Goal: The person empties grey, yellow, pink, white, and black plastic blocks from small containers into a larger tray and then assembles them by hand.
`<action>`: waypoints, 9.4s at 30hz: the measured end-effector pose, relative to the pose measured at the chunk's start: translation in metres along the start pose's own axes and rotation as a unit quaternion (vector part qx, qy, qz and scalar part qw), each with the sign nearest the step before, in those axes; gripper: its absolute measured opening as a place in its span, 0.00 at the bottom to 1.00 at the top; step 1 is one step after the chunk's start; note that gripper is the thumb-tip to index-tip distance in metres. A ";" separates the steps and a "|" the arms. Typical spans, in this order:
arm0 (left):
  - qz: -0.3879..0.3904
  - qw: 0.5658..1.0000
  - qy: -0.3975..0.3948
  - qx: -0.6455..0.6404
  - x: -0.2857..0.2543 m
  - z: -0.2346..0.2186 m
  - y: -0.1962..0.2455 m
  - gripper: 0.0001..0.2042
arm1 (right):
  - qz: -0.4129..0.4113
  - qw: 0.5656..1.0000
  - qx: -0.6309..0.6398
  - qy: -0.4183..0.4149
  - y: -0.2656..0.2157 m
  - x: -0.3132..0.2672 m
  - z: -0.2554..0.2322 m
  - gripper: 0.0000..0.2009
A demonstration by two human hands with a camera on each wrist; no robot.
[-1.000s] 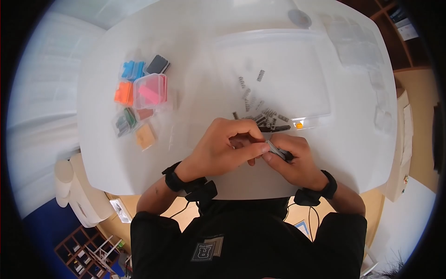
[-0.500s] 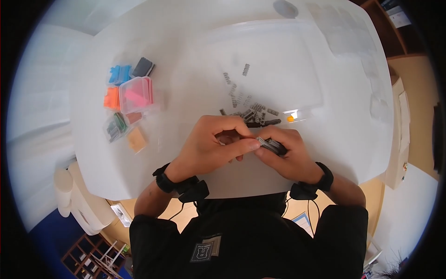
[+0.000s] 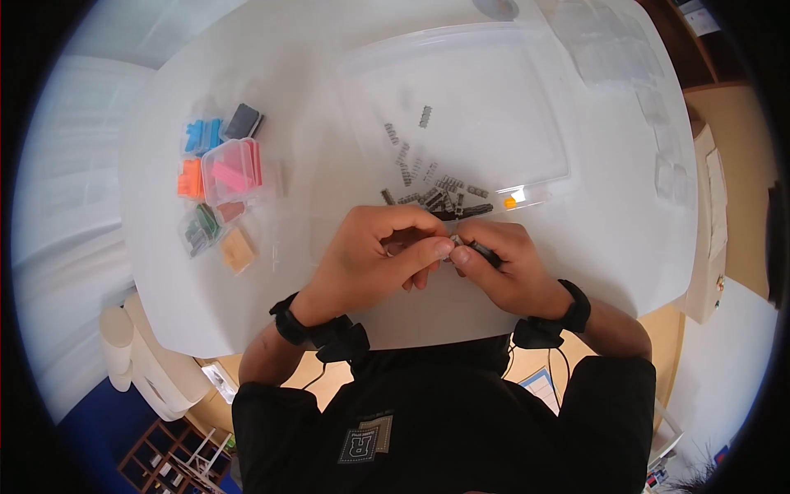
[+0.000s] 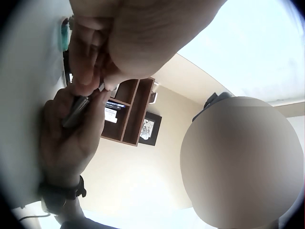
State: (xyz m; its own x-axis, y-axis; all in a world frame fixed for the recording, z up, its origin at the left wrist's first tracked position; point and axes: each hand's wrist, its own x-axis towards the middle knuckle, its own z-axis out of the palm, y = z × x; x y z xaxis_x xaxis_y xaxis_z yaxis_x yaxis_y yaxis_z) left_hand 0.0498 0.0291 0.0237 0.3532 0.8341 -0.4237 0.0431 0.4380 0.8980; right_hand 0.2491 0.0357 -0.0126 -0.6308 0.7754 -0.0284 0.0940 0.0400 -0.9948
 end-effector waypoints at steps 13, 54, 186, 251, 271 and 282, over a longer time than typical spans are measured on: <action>-0.009 0.996 0.052 0.074 -0.003 0.003 0.003 0.07 | -0.039 0.997 -0.058 0.044 -0.002 0.001 0.005 0.05; 0.160 0.963 0.091 0.194 0.003 0.000 -0.007 0.06 | 0.080 0.977 0.199 0.021 0.000 0.002 0.005 0.13; 0.066 0.995 0.024 0.067 0.002 -0.001 -0.007 0.07 | 0.054 0.997 0.050 0.040 -0.005 0.002 -0.003 0.08; 0.127 0.949 -0.038 0.285 0.004 -0.001 -0.012 0.07 | 0.016 0.999 0.028 -0.010 -0.005 0.001 0.002 0.08; 0.005 0.992 0.056 0.115 0.003 -0.001 0.003 0.13 | 0.176 0.957 0.229 0.024 -0.027 0.011 -0.027 0.15; 0.081 0.986 0.075 0.123 0.001 -0.003 -0.002 0.13 | 0.092 0.988 0.116 0.052 -0.011 0.009 -0.006 0.05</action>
State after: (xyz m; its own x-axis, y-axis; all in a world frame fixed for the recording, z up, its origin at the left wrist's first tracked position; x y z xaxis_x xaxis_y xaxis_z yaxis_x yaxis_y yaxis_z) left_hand 0.0473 0.0297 0.0215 0.2321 0.9349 -0.2684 0.2287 0.2157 0.9493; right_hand 0.2474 0.0457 -0.0010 -0.5354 0.8174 -0.2129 0.0126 -0.2443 -0.9696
